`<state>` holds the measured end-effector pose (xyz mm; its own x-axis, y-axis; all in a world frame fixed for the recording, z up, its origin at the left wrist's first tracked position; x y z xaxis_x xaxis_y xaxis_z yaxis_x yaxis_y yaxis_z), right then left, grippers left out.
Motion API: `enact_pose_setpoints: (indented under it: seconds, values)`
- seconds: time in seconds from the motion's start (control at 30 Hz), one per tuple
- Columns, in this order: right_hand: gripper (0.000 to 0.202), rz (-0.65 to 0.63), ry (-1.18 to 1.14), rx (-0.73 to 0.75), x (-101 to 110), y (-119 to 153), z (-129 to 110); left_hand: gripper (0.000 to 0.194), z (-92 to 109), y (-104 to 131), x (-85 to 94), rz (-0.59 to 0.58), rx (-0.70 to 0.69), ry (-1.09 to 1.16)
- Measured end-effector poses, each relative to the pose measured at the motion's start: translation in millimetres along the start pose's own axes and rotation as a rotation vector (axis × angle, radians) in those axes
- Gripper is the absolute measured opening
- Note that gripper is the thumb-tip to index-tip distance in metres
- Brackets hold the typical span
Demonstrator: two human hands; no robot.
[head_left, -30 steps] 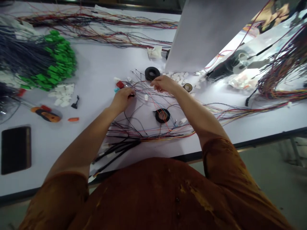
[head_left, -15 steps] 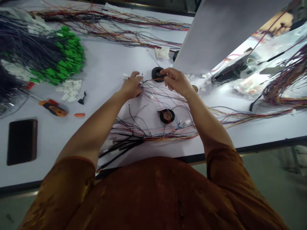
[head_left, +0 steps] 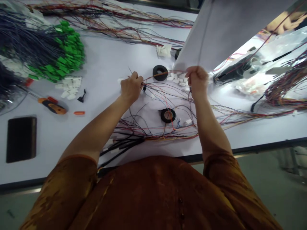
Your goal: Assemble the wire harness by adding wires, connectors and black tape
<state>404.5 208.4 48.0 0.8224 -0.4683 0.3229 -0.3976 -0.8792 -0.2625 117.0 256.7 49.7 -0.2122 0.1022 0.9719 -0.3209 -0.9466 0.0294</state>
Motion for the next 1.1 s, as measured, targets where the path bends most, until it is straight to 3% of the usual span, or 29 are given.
enact_pose_setpoints:
  seconds: [0.1,0.17,0.33,0.4,0.5,0.6,0.7,0.87,0.97,1.1]
  values:
    - [0.016,-0.294,0.332,0.011,-10.0,4.5,11.0,0.032,-1.8,0.1,-3.2,0.002,-0.016,-0.022]
    - [0.031,-0.349,0.464,0.073,-15.2,7.4,1.5,0.032,-3.6,1.2,-4.5,-0.002,-0.017,-0.039]
    - [0.042,-0.309,0.566,0.402,-46.0,10.8,-81.1,0.032,-3.3,7.5,-4.6,0.012,-0.024,-0.056]
    - [0.037,-0.416,0.634,0.481,-71.9,9.6,-111.2,0.032,-1.9,9.7,-4.1,0.012,-0.03,-0.066]
    - [0.028,-0.697,0.837,0.342,-114.6,3.0,-120.0,0.031,-1.0,10.9,-3.0,0.023,-0.024,-0.083]
    - [0.02,-0.826,0.826,0.21,-145.1,-5.5,-99.0,0.03,-2.1,11.2,-1.7,0.037,-0.004,-0.085]
    - [0.019,-0.682,0.671,0.077,-157.2,-15.2,-67.9,0.031,-2.6,13.1,-0.3,0.048,-0.01,-0.069]
    - [0.028,-0.187,0.135,-0.169,-139.6,-32.4,-43.4,0.035,-3.9,13.5,-2.2,0.001,0.0,-0.047]
    - [0.03,-0.012,-0.176,-0.175,-111.4,-40.1,-63.7,0.035,-7.9,3.7,-4.4,-0.039,0.018,-0.05]
    - [0.026,-0.078,-0.281,0.108,-75.2,-25.3,-117.5,0.04,-14.3,-11.6,3.1,-0.145,0.021,-0.035]
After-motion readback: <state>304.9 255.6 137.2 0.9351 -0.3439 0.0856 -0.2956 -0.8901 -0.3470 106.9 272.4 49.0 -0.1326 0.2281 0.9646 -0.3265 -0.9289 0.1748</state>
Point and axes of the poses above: each hand's wrist, its own y-axis away from the middle knuckle, its own x-axis out of the back of the hand, z = x × y, the point moved 3 cm from there along -y, towards the middle knuckle, and after that the axes turned 4 degrees about x, right-handed, at the moved point
